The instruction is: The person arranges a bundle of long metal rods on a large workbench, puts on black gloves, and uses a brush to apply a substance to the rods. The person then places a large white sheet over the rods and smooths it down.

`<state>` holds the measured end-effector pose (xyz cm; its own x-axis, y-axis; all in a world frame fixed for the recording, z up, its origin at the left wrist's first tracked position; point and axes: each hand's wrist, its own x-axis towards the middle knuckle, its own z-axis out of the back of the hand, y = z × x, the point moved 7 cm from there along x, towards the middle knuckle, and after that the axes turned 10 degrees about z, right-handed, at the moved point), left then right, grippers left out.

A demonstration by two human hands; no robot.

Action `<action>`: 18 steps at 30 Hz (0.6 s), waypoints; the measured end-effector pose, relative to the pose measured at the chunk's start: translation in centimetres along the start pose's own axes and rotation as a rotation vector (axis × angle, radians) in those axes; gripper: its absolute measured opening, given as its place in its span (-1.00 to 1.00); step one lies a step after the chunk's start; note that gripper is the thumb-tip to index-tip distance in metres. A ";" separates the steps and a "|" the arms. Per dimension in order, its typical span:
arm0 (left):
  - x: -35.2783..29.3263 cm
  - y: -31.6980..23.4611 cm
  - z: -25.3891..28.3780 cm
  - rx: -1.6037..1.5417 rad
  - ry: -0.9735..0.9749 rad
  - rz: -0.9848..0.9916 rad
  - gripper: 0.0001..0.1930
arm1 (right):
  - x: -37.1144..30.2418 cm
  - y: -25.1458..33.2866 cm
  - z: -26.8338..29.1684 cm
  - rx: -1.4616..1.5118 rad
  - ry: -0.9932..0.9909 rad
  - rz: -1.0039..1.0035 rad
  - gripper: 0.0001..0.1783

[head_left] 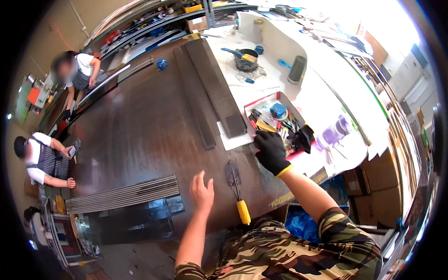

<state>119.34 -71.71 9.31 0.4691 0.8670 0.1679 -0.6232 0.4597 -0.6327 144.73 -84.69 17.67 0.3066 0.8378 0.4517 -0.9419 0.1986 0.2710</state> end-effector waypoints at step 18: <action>16.1 0.2 -11.6 0.481 0.043 -0.374 -0.57 | 6.5 -5.8 -16.3 0.015 0.196 0.279 -0.66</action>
<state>134.03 -59.92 3.16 0.7292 0.6262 0.2758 -0.6194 0.7754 -0.1229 149.92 -72.10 5.20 0.0039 0.9408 0.3389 -0.9832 -0.0583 0.1730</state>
